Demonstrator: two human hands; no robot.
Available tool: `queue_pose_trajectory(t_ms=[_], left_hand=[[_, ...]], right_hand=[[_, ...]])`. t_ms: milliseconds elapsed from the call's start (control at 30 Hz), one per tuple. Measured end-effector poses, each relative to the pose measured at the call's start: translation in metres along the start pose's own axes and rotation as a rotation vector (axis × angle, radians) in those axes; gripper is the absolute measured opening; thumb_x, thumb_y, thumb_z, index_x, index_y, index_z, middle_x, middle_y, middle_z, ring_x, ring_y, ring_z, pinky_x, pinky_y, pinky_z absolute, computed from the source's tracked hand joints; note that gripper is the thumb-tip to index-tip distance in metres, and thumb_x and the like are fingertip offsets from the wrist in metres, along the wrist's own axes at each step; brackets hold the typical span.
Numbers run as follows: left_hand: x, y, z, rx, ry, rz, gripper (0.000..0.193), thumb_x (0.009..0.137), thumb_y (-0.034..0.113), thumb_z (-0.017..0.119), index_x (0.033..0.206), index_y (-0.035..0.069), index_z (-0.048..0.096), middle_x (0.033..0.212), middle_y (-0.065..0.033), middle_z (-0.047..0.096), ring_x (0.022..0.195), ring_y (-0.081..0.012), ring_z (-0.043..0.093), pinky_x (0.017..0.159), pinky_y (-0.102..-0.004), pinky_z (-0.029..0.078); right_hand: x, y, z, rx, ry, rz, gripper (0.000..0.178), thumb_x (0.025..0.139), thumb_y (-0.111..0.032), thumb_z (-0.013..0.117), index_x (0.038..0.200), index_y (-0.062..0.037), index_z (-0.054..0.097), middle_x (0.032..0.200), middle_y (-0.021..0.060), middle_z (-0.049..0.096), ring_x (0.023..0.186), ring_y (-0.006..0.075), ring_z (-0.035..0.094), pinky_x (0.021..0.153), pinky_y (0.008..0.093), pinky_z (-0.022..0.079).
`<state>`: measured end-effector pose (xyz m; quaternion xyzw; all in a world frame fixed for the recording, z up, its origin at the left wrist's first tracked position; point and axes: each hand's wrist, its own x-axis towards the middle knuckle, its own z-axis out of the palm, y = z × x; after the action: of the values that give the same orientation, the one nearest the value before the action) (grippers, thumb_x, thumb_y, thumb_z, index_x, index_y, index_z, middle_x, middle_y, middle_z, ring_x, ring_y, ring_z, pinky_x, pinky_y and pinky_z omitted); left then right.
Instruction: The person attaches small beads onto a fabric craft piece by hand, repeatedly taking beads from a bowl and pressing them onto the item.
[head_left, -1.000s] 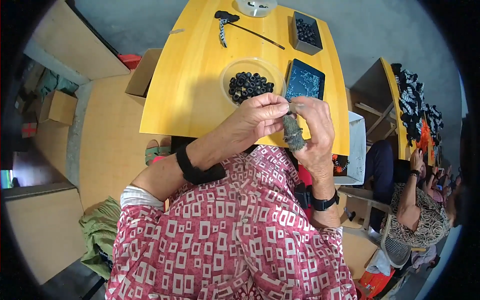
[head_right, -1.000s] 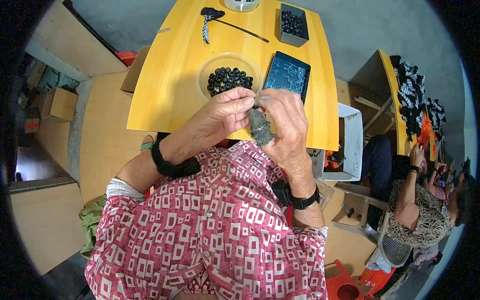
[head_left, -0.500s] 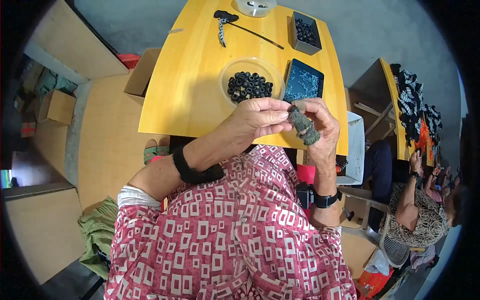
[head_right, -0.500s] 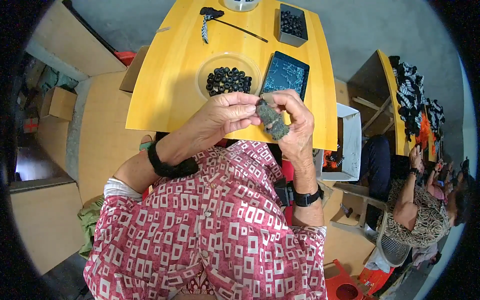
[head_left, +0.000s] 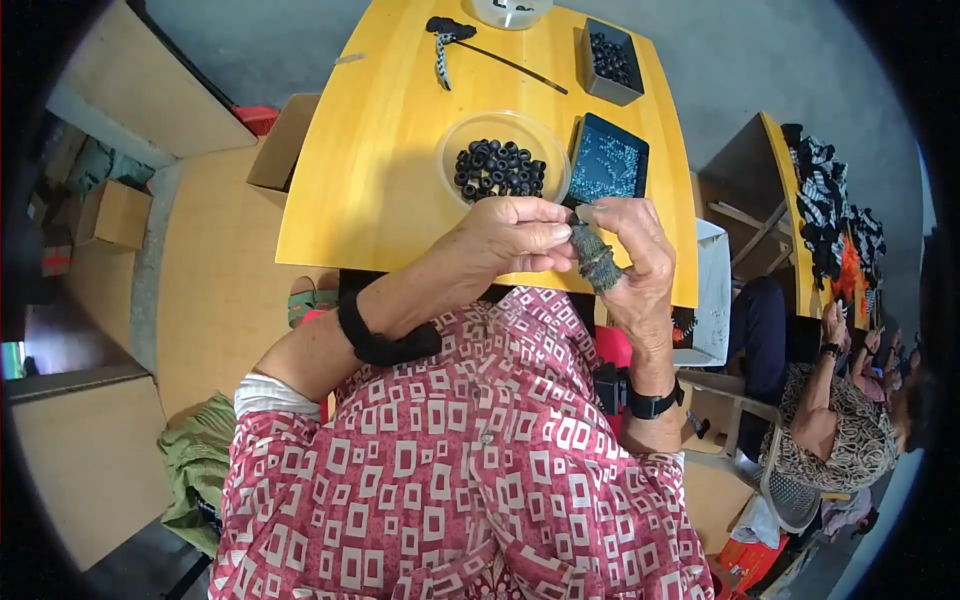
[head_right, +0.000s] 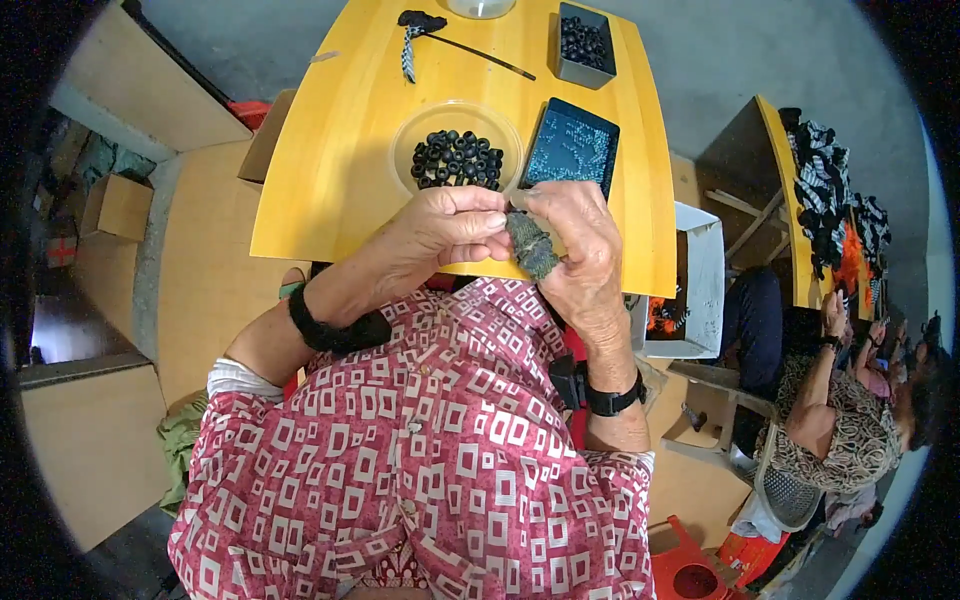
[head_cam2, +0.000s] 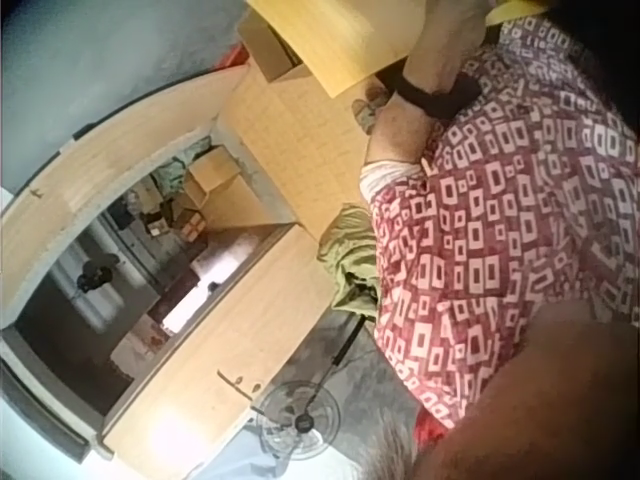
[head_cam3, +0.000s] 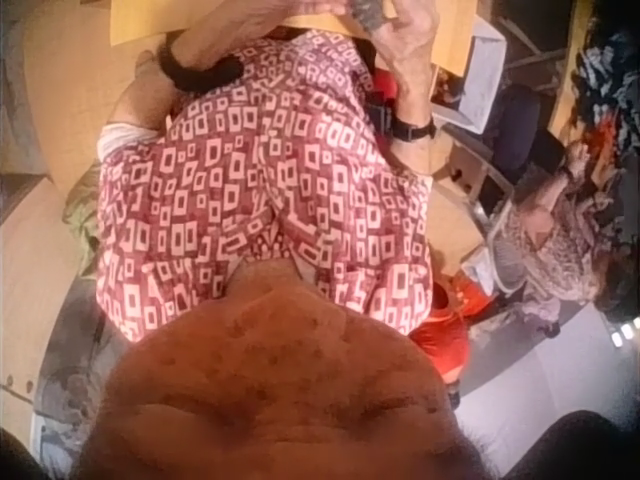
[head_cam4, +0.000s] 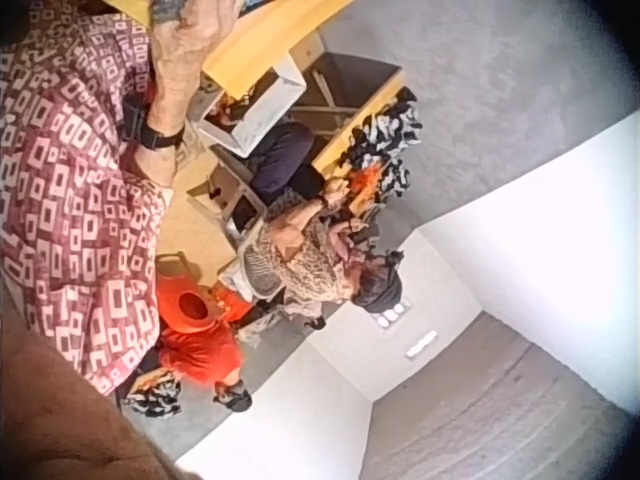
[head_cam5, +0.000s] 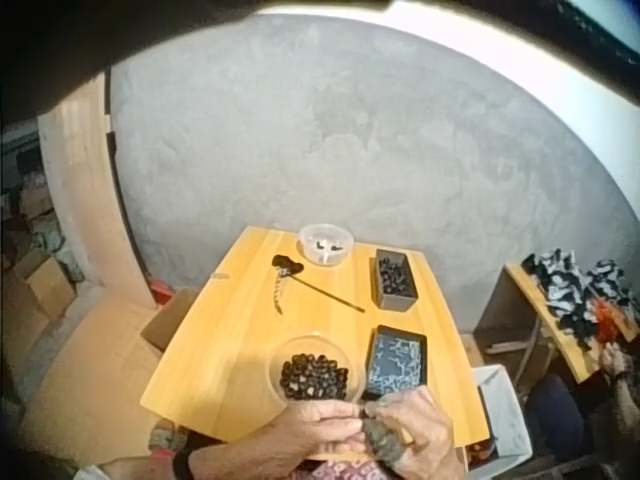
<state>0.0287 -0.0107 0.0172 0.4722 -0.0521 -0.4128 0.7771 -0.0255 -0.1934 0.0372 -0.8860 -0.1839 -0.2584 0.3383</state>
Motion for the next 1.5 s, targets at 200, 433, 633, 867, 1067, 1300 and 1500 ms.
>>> queue_pose_trajectory(t_ms=[200,433,633,867,1067,1300,1500], left_hand=[[0.003,0.0,-0.003,0.038,-0.085,-0.062,0.028,0.093,0.019,0.061,0.114,0.001,0.055,0.094,-0.0054,0.066,0.08,-0.0063,0.063,0.07,-0.016,0.052],[0.007,-0.004,-0.005,-0.014,-0.117,-0.067,0.026,0.094,0.019,0.06,0.115,0.004,0.055,0.092,-0.0023,0.065,0.079,-0.0047,0.062,0.07,-0.0147,0.051],[0.005,-0.003,-0.001,-0.048,-0.103,-0.034,0.028,0.094,0.016,0.058,0.119,0.004,0.054,0.1,-0.0023,0.063,0.088,-0.0067,0.063,0.078,-0.0169,0.053],[0.006,0.0,0.003,-0.143,-0.026,0.023,0.028,0.095,0.014,0.057,0.121,0.004,0.052,0.111,-0.0036,0.059,0.1,-0.0102,0.061,0.087,-0.0204,0.052],[0.016,-0.011,-0.003,-0.187,-0.015,0.092,0.028,0.095,0.017,0.056,0.12,0.005,0.052,0.111,-0.002,0.058,0.101,-0.0095,0.057,0.087,-0.0242,0.049],[0.017,-0.015,-0.004,-0.193,-0.02,0.089,0.026,0.096,0.018,0.056,0.119,0.005,0.053,0.109,-0.0025,0.058,0.099,-0.0098,0.058,0.087,-0.0245,0.049],[0.015,-0.013,0.001,-0.146,0.03,0.086,0.026,0.096,0.017,0.055,0.119,0.004,0.052,0.108,-0.003,0.059,0.098,-0.0099,0.058,0.087,-0.0247,0.049]], right_hand=[[-0.001,0.001,-0.003,0.065,-0.047,0.031,0.032,0.068,-0.002,0.073,0.099,-0.001,0.064,0.094,0.0127,0.064,0.087,0.0288,0.06,0.077,0.0364,0.048],[-0.001,-0.002,-0.004,0.115,-0.085,0.119,0.038,0.07,0.0,0.071,0.107,-0.0026,0.062,0.095,0.0125,0.066,0.085,0.0287,0.062,0.078,0.0365,0.049],[0.001,-0.003,-0.003,0.053,-0.109,0.047,0.039,0.07,0.001,0.07,0.108,-0.0028,0.063,0.103,0.0131,0.067,0.091,0.0308,0.063,0.08,0.0372,0.049],[0.002,-0.004,0.002,0.027,0.068,0.041,0.037,0.067,-0.005,0.074,0.103,-0.0018,0.064,0.097,0.012,0.067,0.088,0.0292,0.064,0.078,0.0365,0.049],[0.003,-0.01,0.014,-0.244,0.032,-0.093,0.026,0.068,-0.005,0.073,0.093,-0.0047,0.065,0.086,0.0088,0.061,0.08,0.0273,0.056,0.073,0.0374,0.043],[0.0,-0.006,0.018,-0.259,0.017,0.0,0.024,0.069,-0.006,0.073,0.092,-0.0045,0.065,0.088,0.0086,0.061,0.083,0.0278,0.056,0.073,0.0371,0.043],[-0.002,-0.008,0.02,-0.257,0.032,0.017,0.024,0.069,-0.004,0.072,0.092,-0.0042,0.064,0.086,0.0096,0.06,0.081,0.0297,0.055,0.072,0.0385,0.042]])
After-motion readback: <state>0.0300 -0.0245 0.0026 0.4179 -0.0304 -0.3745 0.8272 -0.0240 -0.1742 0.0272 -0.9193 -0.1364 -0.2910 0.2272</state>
